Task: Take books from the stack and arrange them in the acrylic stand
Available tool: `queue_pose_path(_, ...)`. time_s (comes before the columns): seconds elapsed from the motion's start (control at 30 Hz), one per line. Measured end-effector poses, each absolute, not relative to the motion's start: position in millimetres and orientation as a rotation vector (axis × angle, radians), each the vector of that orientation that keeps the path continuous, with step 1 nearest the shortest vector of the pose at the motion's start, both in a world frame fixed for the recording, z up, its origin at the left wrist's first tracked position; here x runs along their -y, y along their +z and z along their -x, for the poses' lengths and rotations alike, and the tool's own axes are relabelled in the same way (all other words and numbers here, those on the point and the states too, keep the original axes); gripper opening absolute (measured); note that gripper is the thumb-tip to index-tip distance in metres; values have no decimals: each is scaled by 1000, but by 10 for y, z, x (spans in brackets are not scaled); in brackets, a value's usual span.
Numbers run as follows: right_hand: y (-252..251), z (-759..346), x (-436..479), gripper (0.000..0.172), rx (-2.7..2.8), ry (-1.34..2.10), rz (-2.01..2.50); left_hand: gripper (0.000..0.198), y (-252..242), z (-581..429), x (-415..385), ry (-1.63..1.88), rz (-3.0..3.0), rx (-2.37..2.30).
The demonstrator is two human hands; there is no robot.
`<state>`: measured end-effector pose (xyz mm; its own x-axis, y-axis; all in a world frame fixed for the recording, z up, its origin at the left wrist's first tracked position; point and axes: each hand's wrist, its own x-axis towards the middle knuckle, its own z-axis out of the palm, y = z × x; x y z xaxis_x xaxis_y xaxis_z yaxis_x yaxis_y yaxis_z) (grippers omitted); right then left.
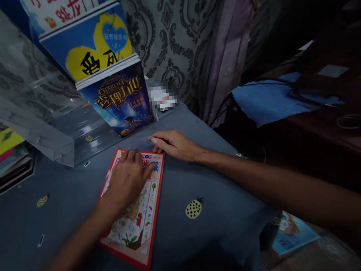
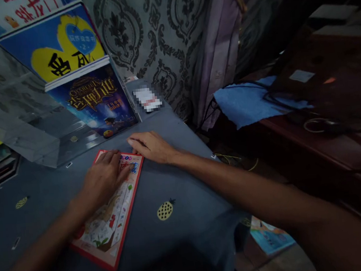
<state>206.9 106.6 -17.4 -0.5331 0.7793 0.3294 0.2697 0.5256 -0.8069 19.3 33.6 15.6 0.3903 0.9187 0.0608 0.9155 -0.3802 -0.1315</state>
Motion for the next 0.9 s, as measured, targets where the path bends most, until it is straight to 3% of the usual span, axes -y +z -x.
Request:
queue_pose_path(0.13, -128, -2081, -1016, 36, 2086, 902, 865, 43, 197, -356, -258, 59, 2526, 1619)
queue_pose_path(0.5, -133, -2180, -968, 34, 1985, 969, 835, 31, 277, -667, -215, 330, 2426, 1755)
queue_pose_path(0.9, -112, -2196, -976, 37, 1997, 900, 808, 34, 285, -647, -229, 267, 2456, 1703)
